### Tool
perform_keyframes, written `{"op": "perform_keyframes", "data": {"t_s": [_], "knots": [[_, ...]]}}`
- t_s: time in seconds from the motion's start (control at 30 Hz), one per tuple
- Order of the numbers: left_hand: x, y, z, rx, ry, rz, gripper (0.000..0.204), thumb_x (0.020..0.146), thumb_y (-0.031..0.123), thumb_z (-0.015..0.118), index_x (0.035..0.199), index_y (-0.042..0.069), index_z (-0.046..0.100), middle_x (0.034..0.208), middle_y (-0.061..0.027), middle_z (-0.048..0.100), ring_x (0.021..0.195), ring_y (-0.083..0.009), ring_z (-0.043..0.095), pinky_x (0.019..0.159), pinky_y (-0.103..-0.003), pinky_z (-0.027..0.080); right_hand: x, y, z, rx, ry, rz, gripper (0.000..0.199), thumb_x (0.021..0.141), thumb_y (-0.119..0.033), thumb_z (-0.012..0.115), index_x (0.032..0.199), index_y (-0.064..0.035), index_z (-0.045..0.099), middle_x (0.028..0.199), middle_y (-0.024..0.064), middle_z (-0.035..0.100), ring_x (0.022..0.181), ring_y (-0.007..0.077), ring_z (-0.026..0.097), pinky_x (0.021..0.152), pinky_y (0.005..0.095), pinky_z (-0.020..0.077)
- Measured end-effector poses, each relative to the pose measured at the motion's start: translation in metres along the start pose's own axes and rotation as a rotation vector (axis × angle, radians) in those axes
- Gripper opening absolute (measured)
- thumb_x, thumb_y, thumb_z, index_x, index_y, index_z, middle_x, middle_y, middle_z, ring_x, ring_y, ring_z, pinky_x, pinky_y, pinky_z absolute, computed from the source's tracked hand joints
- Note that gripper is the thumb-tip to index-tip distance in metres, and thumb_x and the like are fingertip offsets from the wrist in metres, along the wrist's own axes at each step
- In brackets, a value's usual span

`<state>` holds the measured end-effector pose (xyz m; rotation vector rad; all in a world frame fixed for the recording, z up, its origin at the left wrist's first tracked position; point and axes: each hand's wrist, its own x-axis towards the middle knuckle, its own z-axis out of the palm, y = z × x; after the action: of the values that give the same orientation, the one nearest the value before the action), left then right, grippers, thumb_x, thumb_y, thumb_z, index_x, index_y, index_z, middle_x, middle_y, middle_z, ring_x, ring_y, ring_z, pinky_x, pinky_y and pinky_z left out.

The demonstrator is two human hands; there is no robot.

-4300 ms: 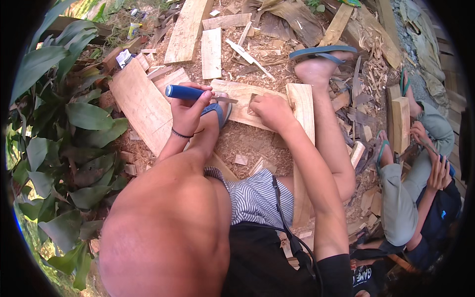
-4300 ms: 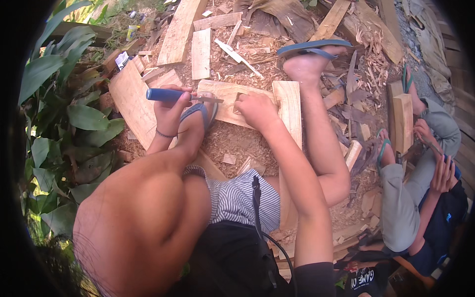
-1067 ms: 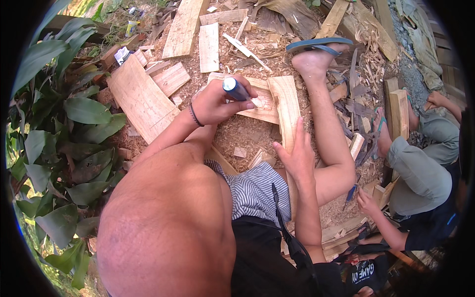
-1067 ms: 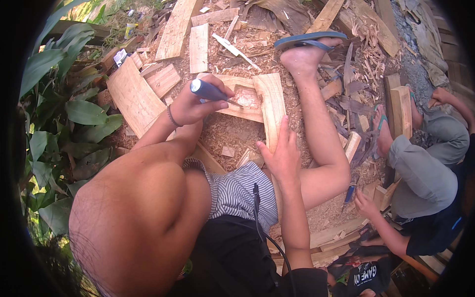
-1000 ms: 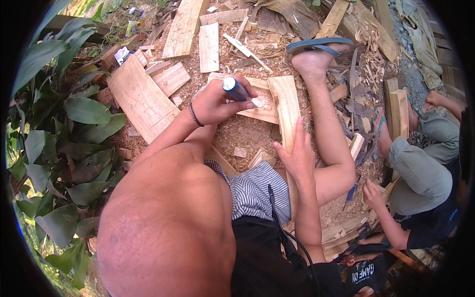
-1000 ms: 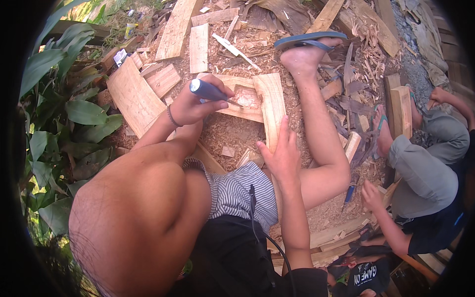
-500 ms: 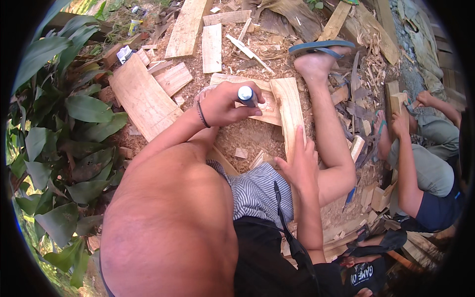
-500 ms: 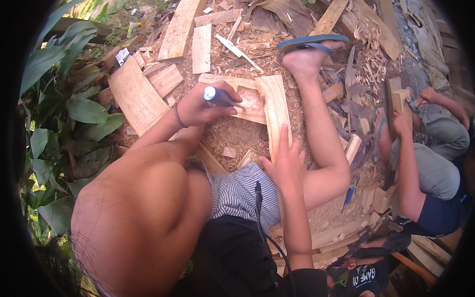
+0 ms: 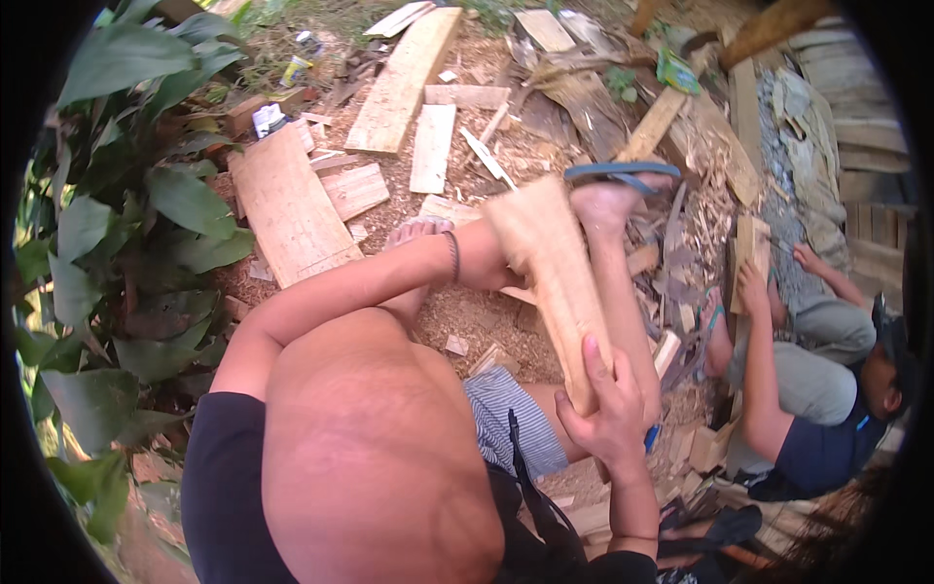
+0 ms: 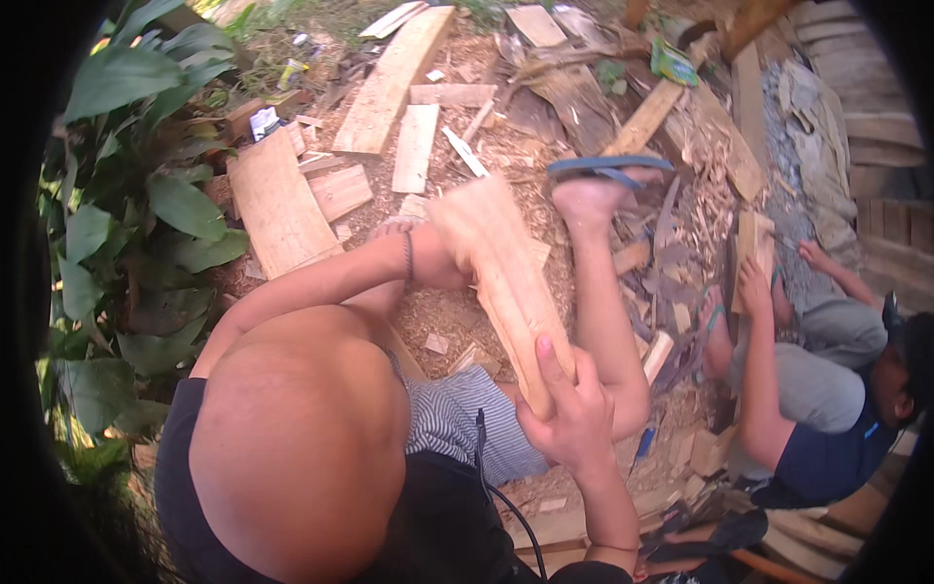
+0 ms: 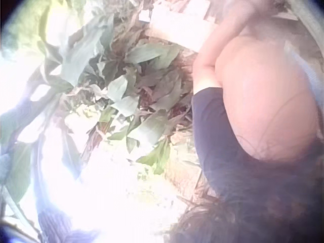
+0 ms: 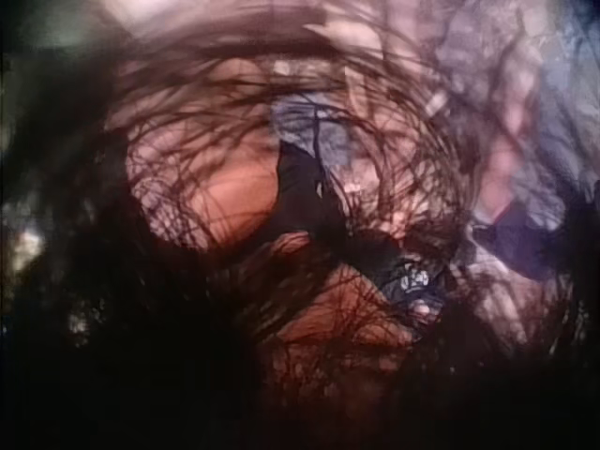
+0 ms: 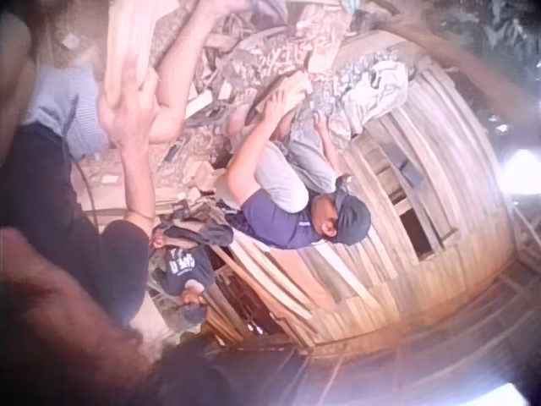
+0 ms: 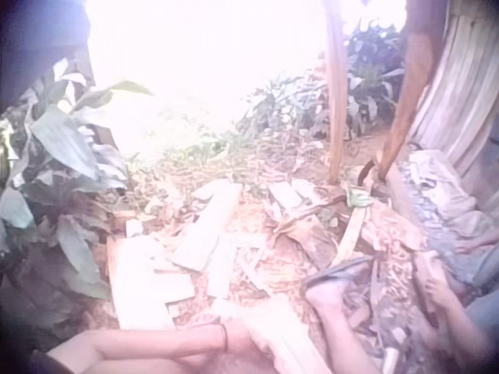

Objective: The person carves a piece of wood using a chisel and a piece of wood as a mallet while sitting on the ground outdoors.

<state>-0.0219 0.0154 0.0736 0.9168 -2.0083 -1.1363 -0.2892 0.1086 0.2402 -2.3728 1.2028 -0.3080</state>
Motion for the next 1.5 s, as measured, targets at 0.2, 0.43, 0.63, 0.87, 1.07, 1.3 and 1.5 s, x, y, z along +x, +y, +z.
{"op": "perform_keyframes", "data": {"t_s": [0.2, 0.43, 0.63, 0.87, 1.07, 1.3, 1.5], "knots": [[0.005, 0.002, -0.005, 0.000, -0.144, -0.064, 0.037, 0.079, 0.024, 0.079, 0.108, 0.012, 0.059, 0.086, -0.0145, 0.070, 0.079, -0.0376, 0.068, 0.070, -0.046, 0.052, -0.013, -0.002, -0.017, 0.420, 0.395, 0.250, 0.089, 0.076, -0.016, 0.076, 0.150, 0.0073, 0.031, 0.117, 0.0210, 0.057, 0.103, 0.0311, 0.061, 0.087, 0.0433, 0.0497], [-0.031, -0.031, -0.005, -0.405, 0.143, -0.291, 0.030, 0.085, 0.008, 0.077, 0.109, 0.005, 0.060, 0.090, -0.0078, 0.072, 0.083, -0.0187, 0.071, 0.075, -0.033, 0.056, -0.029, 0.015, 0.034, 0.333, 0.176, 0.352, 0.093, 0.083, -0.012, 0.071, 0.156, 0.0061, 0.016, 0.142, 0.0240, 0.046, 0.134, 0.0351, 0.046, 0.112, 0.0434, 0.0346], [-0.090, -0.060, 0.003, -0.952, 0.723, -0.600, 0.028, 0.092, 0.005, 0.070, 0.113, 0.007, 0.053, 0.114, -0.0133, 0.069, 0.102, -0.0228, 0.069, 0.086, -0.038, 0.060, -0.022, 0.015, 0.057, 0.648, 0.435, 0.695, 0.088, 0.088, -0.012, 0.068, 0.157, 0.0047, 0.016, 0.157, 0.0249, 0.030, 0.145, 0.0333, 0.032, 0.119, 0.0393, 0.0251], [-0.077, -0.024, -0.016, -0.916, 0.538, -0.499, 0.030, 0.091, 0.002, 0.070, 0.115, 0.006, 0.051, 0.115, -0.0142, 0.069, 0.107, -0.0218, 0.068, 0.088, -0.035, 0.059, -0.032, 0.020, 0.103, 0.447, 0.057, 0.678, 0.084, 0.086, -0.019, 0.070, 0.155, 0.0014, 0.027, 0.139, 0.0273, 0.049, 0.124, 0.0371, 0.054, 0.105, 0.0417, 0.0431], [-0.060, -0.019, -0.016, -0.775, 0.385, -0.336, 0.031, 0.089, -0.002, 0.072, 0.112, 0.004, 0.052, 0.111, -0.0134, 0.069, 0.111, -0.0211, 0.066, 0.096, -0.036, 0.054, -0.032, 0.012, 0.113, 0.261, -0.071, 0.732, 0.086, 0.085, -0.028, 0.070, 0.157, -0.0071, 0.029, 0.112, 0.0238, 0.053, 0.101, 0.0420, 0.060, 0.089, 0.0461, 0.0495], [-0.039, 0.008, -0.025, -0.511, 0.155, -0.254, 0.025, 0.085, 0.002, 0.076, 0.105, 0.003, 0.063, 0.104, -0.0078, 0.071, 0.098, -0.0156, 0.068, 0.088, -0.032, 0.054, -0.030, 0.011, 0.111, 0.209, -0.128, 0.737, 0.087, 0.085, -0.029, 0.071, 0.157, -0.0067, 0.028, 0.111, 0.0238, 0.051, 0.099, 0.0416, 0.060, 0.088, 0.0453, 0.0497], [-0.021, 0.016, -0.028, -0.296, 0.017, -0.170, 0.022, 0.081, 0.005, 0.079, 0.100, 0.004, 0.068, 0.096, -0.0055, 0.073, 0.088, -0.0172, 0.070, 0.080, -0.030, 0.055, -0.032, 0.017, 0.115, 0.227, -0.072, 0.679, 0.086, 0.085, -0.028, 0.071, 0.157, -0.0048, 0.028, 0.112, 0.0247, 0.051, 0.098, 0.0422, 0.060, 0.086, 0.0454, 0.0497]]}}
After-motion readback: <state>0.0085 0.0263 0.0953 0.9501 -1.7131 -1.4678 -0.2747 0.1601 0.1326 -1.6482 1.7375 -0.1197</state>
